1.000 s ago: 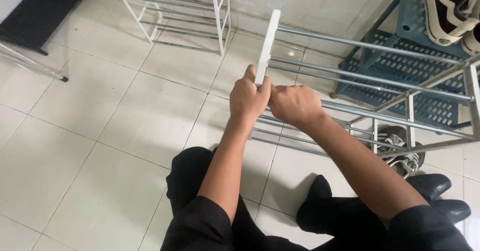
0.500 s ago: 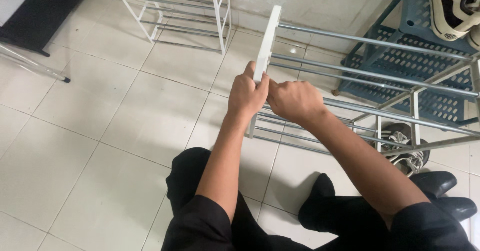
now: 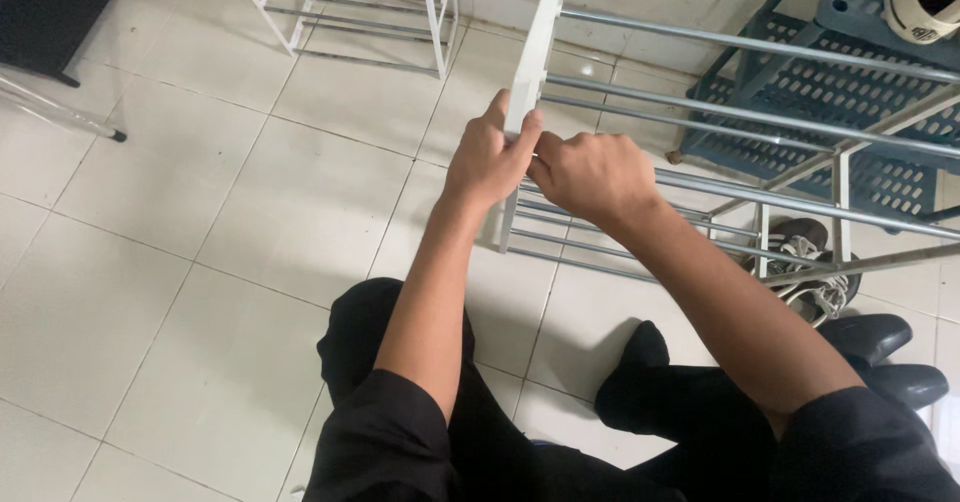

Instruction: The person removes several pairs of shoes from a white metal shoe rack and places them on the floor. Then they disassemble the rack by removing metal rods and white plastic side frames, laying the parts on the floor.

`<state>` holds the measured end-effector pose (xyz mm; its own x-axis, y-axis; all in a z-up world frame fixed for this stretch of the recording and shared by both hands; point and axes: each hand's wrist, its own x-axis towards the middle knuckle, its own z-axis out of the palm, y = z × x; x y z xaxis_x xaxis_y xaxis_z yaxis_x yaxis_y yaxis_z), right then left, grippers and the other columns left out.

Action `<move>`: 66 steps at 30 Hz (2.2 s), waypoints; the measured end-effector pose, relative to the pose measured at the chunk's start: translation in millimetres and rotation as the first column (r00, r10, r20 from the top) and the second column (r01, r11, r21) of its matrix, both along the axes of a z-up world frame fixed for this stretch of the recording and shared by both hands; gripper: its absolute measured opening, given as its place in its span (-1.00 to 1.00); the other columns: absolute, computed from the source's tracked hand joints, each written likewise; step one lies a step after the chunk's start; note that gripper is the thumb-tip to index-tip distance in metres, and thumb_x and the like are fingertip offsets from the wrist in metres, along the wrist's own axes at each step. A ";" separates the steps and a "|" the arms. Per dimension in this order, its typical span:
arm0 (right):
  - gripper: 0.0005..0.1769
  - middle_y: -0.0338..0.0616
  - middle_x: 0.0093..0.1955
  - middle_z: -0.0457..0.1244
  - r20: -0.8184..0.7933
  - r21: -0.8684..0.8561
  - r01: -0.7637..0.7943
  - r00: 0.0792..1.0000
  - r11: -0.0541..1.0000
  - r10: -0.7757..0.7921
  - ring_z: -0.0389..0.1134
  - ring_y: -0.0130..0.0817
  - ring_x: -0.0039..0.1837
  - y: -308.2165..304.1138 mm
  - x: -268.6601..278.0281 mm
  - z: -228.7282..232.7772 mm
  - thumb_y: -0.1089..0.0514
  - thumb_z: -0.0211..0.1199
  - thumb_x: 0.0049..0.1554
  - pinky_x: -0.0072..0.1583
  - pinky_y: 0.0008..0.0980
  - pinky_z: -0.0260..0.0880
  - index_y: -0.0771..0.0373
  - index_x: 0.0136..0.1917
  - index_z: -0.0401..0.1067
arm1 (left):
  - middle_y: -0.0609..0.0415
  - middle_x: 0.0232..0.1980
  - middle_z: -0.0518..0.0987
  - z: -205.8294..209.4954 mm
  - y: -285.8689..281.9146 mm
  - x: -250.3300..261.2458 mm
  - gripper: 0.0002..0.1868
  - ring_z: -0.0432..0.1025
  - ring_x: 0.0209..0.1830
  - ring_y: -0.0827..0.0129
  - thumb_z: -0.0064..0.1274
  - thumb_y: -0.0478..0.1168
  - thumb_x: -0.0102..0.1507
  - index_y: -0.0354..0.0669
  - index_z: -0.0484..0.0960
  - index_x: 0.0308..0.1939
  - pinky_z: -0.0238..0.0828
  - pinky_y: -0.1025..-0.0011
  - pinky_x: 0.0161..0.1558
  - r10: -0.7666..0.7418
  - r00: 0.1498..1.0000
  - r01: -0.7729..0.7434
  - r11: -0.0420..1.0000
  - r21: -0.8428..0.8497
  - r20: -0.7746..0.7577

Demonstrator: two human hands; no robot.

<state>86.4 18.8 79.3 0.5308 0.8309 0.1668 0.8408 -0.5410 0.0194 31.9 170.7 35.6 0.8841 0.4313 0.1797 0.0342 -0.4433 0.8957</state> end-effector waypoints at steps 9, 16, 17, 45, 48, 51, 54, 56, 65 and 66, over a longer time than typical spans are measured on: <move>-0.58 -0.11 -0.49 0.34 -0.013 0.017 0.099 0.995 0.995 -0.099 0.40 -0.07 -0.42 -0.4 -10.2 14.5 -0.36 0.20 0.13 -0.34 -0.08 0.44 -0.08 -0.16 0.65 | 0.10 -0.47 0.53 8.6 2.5 -4.6 -0.36 0.43 -0.44 0.44 0.13 0.37 0.22 -0.19 0.62 -0.19 0.38 0.46 -0.37 -0.129 0.985 0.140 0.985 -0.102 0.113; -0.64 -0.20 -0.30 0.38 0.116 0.197 -0.123 0.988 0.973 0.102 0.43 -0.21 -0.32 -4.1 -10.3 -16.9 -0.19 0.23 0.25 -0.32 -0.22 0.42 0.09 -0.14 0.56 | 0.12 -0.39 0.45 -6.4 14.3 -10.5 -0.31 0.38 -0.32 0.48 0.08 0.42 0.26 -0.21 0.54 -0.17 0.38 0.49 -0.26 -0.248 0.961 0.265 0.953 -0.144 0.126; -0.62 -0.21 -0.28 0.37 0.118 0.206 -0.110 0.989 0.972 0.086 0.43 -0.24 -0.30 -3.0 -13.3 -22.3 -0.18 0.22 0.32 -0.30 -0.26 0.42 0.14 -0.10 0.53 | 0.13 -0.36 0.44 -7.7 16.0 -14.0 -0.31 0.37 -0.28 0.48 0.02 0.42 0.30 -0.20 0.53 -0.12 0.39 0.50 -0.21 -0.271 0.949 0.301 0.930 -0.211 0.158; -0.51 -0.09 0.06 0.39 0.151 0.002 0.066 0.986 0.998 -0.065 0.41 -0.23 0.12 -88.9 -10.3 -1.7 -0.28 0.23 0.30 0.22 -0.16 0.46 0.21 0.05 0.50 | 0.03 -0.19 0.64 -2.5 -20.9 -31.4 -0.28 0.54 -0.21 0.15 -0.54 0.35 0.44 -0.08 0.62 -0.16 0.46 0.23 -0.16 0.027 0.985 -0.036 0.998 0.049 0.169; -0.48 0.01 0.15 0.34 0.225 -0.070 0.223 0.953 0.972 -0.203 0.33 -0.11 0.25 -142.8 5.2 -2.9 -0.25 0.23 0.26 0.32 -0.01 0.32 0.23 0.18 0.51 | 0.03 -0.23 0.64 -6.9 -16.0 -26.9 -0.30 0.57 -0.18 0.17 -0.57 0.31 0.49 -0.02 0.63 -0.13 0.48 0.21 -0.12 0.019 0.979 -0.052 0.986 0.157 0.204; -0.58 0.03 0.25 0.28 0.263 0.029 0.267 0.928 0.963 -0.265 0.25 -0.05 0.35 -205.2 4.7 -6.6 -0.13 0.30 0.33 0.44 0.02 0.25 0.25 0.20 0.45 | 0.06 -0.23 0.65 -10.1 -4.5 -21.9 -0.34 0.59 -0.24 0.23 -0.55 0.30 0.46 -0.04 0.57 -0.03 0.49 0.23 -0.23 0.024 0.992 -0.037 0.995 0.097 0.127; -0.59 0.07 0.28 0.18 0.318 0.099 0.328 0.884 0.940 -0.342 0.16 0.02 0.38 -258.1 12.9 -1.9 -0.08 0.36 0.35 0.50 0.03 0.20 0.27 0.21 0.41 | 0.06 -0.24 0.68 -9.7 19.2 -14.2 -0.41 0.62 -0.27 0.38 -0.46 0.29 0.44 -0.07 0.40 0.16 0.55 0.36 -0.26 0.115 0.983 -0.099 0.989 -0.112 0.144; -0.57 0.08 0.32 0.08 0.327 0.155 0.370 0.856 0.916 -0.401 0.11 0.02 0.40 -285.3 14.8 -6.9 -0.06 0.34 0.32 0.51 -0.01 0.16 0.30 0.23 0.37 | 0.03 -0.24 0.65 -16.9 37.7 -12.6 -0.42 0.59 -0.29 0.40 -0.40 0.29 0.47 -0.14 0.31 0.17 0.56 0.40 -0.25 0.168 0.963 -0.121 0.968 -0.220 0.209; -0.54 0.28 0.16 0.20 -0.187 0.647 0.434 0.887 0.626 -0.422 0.36 -0.03 0.16 -267.0 17.3 -22.3 0.01 0.23 0.36 0.09 -0.20 0.42 0.40 0.31 0.25 | -0.09 -0.08 0.52 -31.8 92.6 -12.4 -0.40 0.53 -0.24 0.31 -0.38 0.25 0.48 -0.27 0.29 0.16 0.54 0.37 -0.22 0.479 0.821 -0.340 0.848 -0.407 0.310; -0.64 0.12 0.03 0.41 -0.335 0.544 0.557 0.830 0.628 -0.446 0.48 -0.17 0.06 -258.2 15.6 -24.6 -0.02 0.23 0.45 0.09 -0.25 0.42 0.32 0.29 0.37 | -0.12 -0.04 0.49 -27.4 89.9 -18.6 -0.42 0.50 -0.21 0.25 -0.39 0.22 0.49 -0.27 0.29 0.17 0.52 0.33 -0.17 0.516 0.805 -0.386 0.831 -0.401 0.294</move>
<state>102.0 -239.4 54.7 0.8980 0.1783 0.4022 0.3957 -0.7270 -0.5612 13.3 260.6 8.2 0.4638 0.8520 0.2431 -0.2053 -0.1636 0.9649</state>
